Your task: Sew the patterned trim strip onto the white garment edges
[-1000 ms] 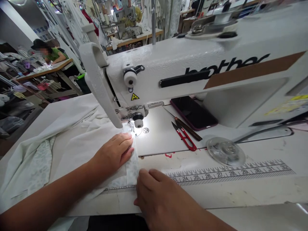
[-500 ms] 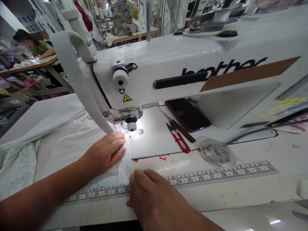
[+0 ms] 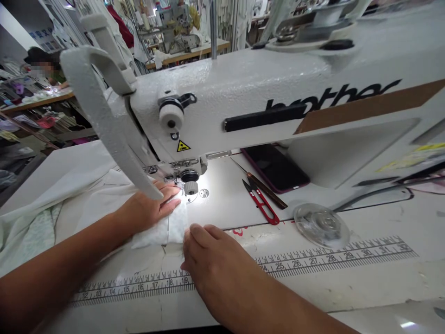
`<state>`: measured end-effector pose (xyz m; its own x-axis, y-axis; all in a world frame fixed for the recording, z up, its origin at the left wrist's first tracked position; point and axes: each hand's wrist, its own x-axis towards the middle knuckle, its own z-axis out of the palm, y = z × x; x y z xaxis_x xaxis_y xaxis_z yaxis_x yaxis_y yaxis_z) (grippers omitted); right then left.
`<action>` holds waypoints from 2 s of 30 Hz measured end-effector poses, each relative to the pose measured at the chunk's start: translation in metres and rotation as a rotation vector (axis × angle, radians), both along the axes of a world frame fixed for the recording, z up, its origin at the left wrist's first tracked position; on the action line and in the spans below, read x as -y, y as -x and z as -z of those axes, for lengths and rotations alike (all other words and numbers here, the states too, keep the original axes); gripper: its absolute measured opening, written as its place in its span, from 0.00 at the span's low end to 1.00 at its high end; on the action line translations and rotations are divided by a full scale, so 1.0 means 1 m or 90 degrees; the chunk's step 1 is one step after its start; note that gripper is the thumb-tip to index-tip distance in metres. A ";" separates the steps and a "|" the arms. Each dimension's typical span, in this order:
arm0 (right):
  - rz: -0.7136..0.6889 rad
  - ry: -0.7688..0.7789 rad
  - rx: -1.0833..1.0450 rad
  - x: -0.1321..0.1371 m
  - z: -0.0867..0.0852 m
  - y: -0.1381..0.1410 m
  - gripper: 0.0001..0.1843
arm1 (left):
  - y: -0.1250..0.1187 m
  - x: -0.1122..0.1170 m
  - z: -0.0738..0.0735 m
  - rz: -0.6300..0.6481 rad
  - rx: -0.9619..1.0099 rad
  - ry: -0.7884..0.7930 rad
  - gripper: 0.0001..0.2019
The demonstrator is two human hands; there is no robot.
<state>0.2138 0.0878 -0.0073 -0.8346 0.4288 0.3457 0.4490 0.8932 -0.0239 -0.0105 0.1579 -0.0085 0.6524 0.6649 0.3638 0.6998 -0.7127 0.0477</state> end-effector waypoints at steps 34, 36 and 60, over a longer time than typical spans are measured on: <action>0.053 0.206 -0.060 -0.010 0.004 -0.009 0.12 | -0.010 0.058 0.004 0.143 0.006 0.006 0.08; 0.056 0.229 -0.040 -0.016 0.000 -0.008 0.11 | -0.009 0.052 0.004 0.143 0.001 0.004 0.07; 0.160 0.085 -0.062 -0.064 0.004 0.009 0.20 | 0.008 -0.018 0.007 0.078 0.005 -0.104 0.09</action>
<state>0.2050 0.1513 -0.0108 -0.6619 0.6653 0.3452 0.6457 0.7400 -0.1881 -0.0183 0.1757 -0.0160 0.7214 0.5131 0.4651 0.6079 -0.7909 -0.0703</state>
